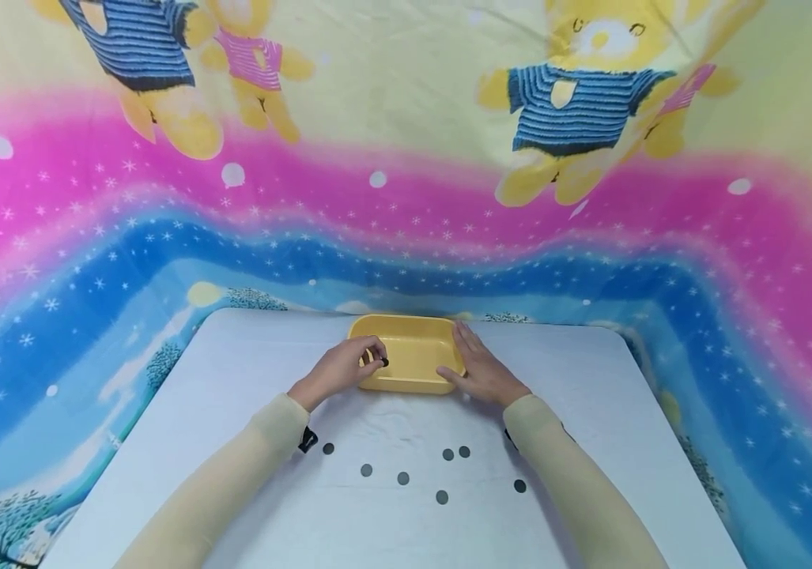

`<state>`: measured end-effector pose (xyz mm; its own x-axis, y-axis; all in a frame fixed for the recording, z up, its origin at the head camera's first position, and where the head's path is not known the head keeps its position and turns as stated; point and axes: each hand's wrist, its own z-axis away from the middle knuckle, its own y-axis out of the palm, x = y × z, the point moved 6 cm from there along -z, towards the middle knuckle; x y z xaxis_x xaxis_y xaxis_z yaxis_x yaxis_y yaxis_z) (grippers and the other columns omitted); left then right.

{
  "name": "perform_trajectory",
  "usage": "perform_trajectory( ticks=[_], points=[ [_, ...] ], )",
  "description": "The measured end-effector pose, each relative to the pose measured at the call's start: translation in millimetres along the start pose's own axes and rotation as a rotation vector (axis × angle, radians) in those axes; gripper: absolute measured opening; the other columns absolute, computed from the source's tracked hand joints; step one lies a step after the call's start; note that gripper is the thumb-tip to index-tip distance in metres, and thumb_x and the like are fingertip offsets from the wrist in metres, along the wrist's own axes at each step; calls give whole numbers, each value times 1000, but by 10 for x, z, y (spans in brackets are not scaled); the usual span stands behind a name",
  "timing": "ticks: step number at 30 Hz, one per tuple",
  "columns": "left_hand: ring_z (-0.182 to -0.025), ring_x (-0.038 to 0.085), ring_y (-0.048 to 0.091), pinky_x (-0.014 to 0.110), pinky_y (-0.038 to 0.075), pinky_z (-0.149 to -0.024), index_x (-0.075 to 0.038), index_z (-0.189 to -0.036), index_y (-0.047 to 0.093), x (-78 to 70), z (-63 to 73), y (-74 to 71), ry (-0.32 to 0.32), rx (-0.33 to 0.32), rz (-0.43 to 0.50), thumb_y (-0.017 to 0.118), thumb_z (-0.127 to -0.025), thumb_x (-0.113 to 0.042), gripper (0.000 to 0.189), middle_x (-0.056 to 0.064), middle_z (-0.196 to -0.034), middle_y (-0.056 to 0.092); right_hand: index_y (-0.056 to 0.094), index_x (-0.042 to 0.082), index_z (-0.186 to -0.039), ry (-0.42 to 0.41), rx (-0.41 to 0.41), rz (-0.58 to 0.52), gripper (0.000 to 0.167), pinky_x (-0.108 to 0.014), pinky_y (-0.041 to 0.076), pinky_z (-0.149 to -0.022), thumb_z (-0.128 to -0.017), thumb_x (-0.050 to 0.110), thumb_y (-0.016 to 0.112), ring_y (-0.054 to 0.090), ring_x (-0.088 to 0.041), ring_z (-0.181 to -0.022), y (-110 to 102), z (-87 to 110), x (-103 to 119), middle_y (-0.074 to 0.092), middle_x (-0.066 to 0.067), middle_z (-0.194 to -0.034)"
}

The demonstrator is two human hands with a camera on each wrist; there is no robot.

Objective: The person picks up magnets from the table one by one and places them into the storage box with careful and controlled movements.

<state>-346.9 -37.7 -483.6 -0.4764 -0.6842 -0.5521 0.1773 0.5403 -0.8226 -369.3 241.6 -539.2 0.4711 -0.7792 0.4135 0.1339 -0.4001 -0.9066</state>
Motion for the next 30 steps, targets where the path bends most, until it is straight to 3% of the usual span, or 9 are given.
perform_trajectory(
  ticks=[7, 15, 21, 30],
  points=[
    [-81, 11, 61, 31, 53, -72, -18, -109, 72, 108, -194, 86, -40, 30, -37, 72, -105, -20, 4, -8, -98, 70, 0, 8, -173, 7, -13, -12, 101, -64, 18, -130, -107, 65, 51, 4, -38, -166, 6, 10, -2, -10, -4, -181],
    [-86, 11, 63, 33, 55, -77, -19, -109, 72, 176, -375, 246, -65, 76, -46, 69, -106, -19, 4, -8, -100, 71, -1, 10, -173, 31, 4, -13, 101, -62, 17, -131, -107, 66, 51, 1, -34, -167, 18, 30, -15, -12, -2, -181],
    [-86, 12, 62, 34, 54, -79, -18, -109, 72, 225, -448, 326, -104, 94, -44, 68, -106, -18, 5, -8, -97, 69, -2, 13, -174, 37, 7, -14, 102, -62, 18, -131, -106, 70, 49, 3, -35, -167, 26, 25, -25, -11, -1, -181],
    [-84, 11, 62, 36, 54, -80, -20, -104, 71, 254, -511, 410, -102, 84, -116, 70, -106, -23, 4, -9, -94, 69, -3, 14, -174, 25, 1, -6, 102, -61, 18, -131, -106, 71, 48, 2, -33, -167, 18, 19, -20, -11, 0, -181]
  ],
)
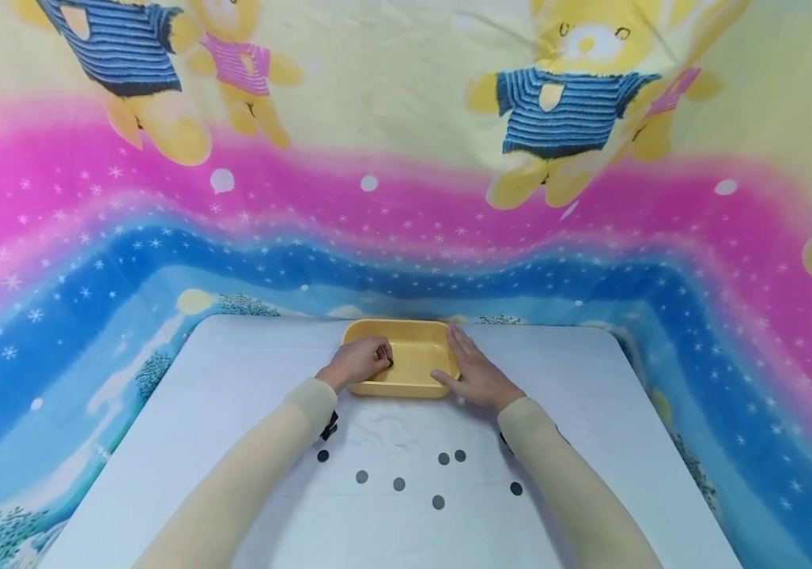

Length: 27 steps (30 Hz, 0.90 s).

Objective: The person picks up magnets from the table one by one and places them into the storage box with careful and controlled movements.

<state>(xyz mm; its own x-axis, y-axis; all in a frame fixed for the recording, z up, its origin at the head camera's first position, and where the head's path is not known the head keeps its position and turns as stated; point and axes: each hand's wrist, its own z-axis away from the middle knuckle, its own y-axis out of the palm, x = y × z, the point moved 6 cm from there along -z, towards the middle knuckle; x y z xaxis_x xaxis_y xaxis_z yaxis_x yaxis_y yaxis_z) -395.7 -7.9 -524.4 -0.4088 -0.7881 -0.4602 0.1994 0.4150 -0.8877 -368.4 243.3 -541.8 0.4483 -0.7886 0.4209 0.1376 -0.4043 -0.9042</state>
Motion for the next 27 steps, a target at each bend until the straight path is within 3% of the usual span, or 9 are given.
perform_trajectory(
  ticks=[12, 27],
  points=[
    [-77, 12, 60, 35, 51, -76, -24, -102, 70, 7, 6, 72, -59, 55, -51, 70, -107, -25, 5, -10, -84, 66, 0, 10, -173, -4, 5, 1, 101, -59, 17, -132, -107, 68, 49, 1, -33, -167, -19, 24, 57, -11, -1, -181],
    [-74, 13, 59, 35, 50, -71, -20, -103, 69, -36, -23, 32, -74, 32, -32, 69, -107, -25, 6, -7, -84, 65, 0, 9, -173, -14, 2, 11, 101, -61, 18, -131, -107, 67, 49, 3, -36, -167, -35, 17, 32, -8, -7, -181]
  ],
)
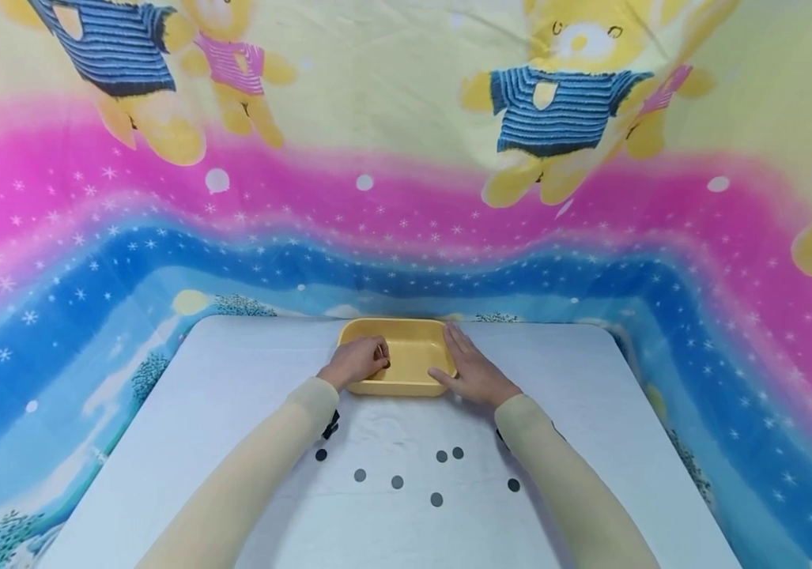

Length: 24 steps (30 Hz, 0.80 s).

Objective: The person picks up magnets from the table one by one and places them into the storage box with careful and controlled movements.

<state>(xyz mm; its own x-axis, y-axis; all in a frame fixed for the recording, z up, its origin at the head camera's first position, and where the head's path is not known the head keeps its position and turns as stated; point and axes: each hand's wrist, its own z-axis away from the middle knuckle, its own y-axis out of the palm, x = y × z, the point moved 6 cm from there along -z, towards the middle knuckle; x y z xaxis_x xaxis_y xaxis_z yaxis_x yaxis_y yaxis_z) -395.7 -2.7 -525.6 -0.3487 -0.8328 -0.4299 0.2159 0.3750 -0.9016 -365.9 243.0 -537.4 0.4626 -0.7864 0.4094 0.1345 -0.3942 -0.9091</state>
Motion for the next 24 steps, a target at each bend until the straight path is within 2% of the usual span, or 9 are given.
perform_trajectory(
  ticks=[6, 13, 19, 24],
  points=[
    [-78, 14, 62, 36, 53, -74, -16, -112, 69, -27, 47, -61, 10, 1, 59, 67, -108, -24, 9, -5, -91, 67, 1, 10, -174, 10, 4, -8, 102, -59, 19, -132, -106, 71, 47, 1, -30, -167, 16, -3, -34, -6, -6, -182],
    [-90, 15, 64, 40, 56, -82, -17, -115, 71, -16, 174, -202, 23, -22, 81, 68, -108, -23, 10, -4, -103, 70, 1, 8, -173, -1, 5, 7, 102, -60, 19, -131, -106, 68, 49, 3, -34, -167, 6, 7, -28, -7, -6, -181],
    [-88, 13, 63, 36, 56, -81, -21, -112, 71, 26, 365, -323, 25, -57, 60, 72, -106, -24, 7, -6, -103, 71, 2, 4, -172, -17, -4, 5, 102, -62, 20, -131, -107, 65, 51, 6, -40, -166, -5, 4, 15, -6, -10, -181],
    [-88, 13, 63, 35, 56, -80, -21, -113, 71, -7, 577, -454, 42, -74, 59, 73, -105, -26, 9, -6, -103, 71, 2, 5, -172, -21, -20, 20, 100, -63, 20, -130, -108, 63, 51, 7, -42, -165, -17, -13, 22, -5, -11, -181]
  ],
)
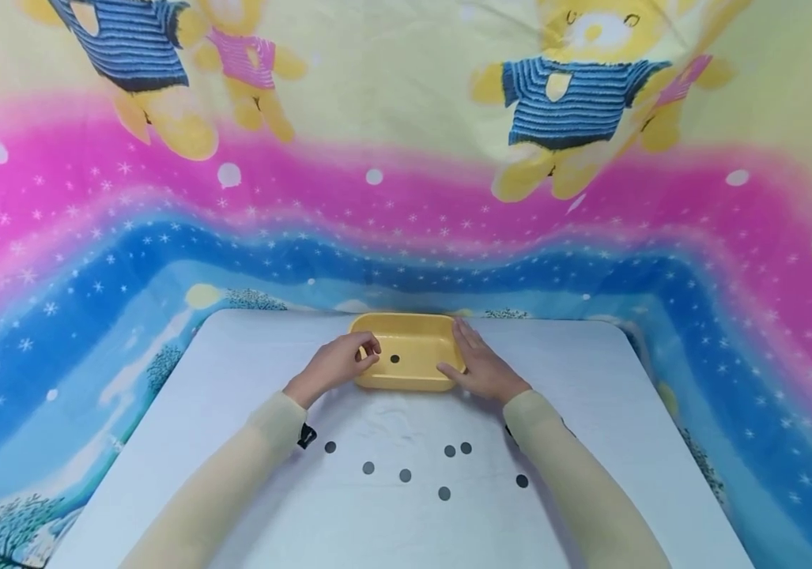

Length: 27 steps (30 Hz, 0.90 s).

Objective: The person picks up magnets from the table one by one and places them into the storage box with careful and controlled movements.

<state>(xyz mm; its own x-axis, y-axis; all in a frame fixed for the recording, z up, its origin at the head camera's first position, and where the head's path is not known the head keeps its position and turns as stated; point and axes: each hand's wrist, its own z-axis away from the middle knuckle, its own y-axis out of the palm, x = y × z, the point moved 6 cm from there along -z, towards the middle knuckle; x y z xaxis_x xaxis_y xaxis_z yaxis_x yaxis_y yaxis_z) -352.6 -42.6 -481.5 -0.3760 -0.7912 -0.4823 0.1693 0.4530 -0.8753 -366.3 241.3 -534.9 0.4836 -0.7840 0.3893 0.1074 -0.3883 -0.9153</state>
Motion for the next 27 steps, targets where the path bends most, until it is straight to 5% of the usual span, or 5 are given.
perform_trajectory(
  ticks=[13, 27],
  points=[
    [-93, 14, 65, 34, 55, -81, -22, -114, 74, 92, 521, -108, 46, -37, -1, 75, -103, -24, 11, -8, -103, 68, -1, 6, -172, -6, -2, 2, 99, -62, 18, -131, -109, 61, 51, 5, -39, -166, -35, -19, -30, -9, -7, -181],
    [-104, 17, 65, 41, 58, -93, -19, -124, 73, 330, 1002, 156, 102, 140, 32, 79, -100, -27, 26, -3, -114, 70, 1, 6, -173, 14, 16, -12, 99, -59, 16, -132, -108, 64, 49, 1, -34, -167, -4, -6, 7, -12, -4, -180]
  ],
)
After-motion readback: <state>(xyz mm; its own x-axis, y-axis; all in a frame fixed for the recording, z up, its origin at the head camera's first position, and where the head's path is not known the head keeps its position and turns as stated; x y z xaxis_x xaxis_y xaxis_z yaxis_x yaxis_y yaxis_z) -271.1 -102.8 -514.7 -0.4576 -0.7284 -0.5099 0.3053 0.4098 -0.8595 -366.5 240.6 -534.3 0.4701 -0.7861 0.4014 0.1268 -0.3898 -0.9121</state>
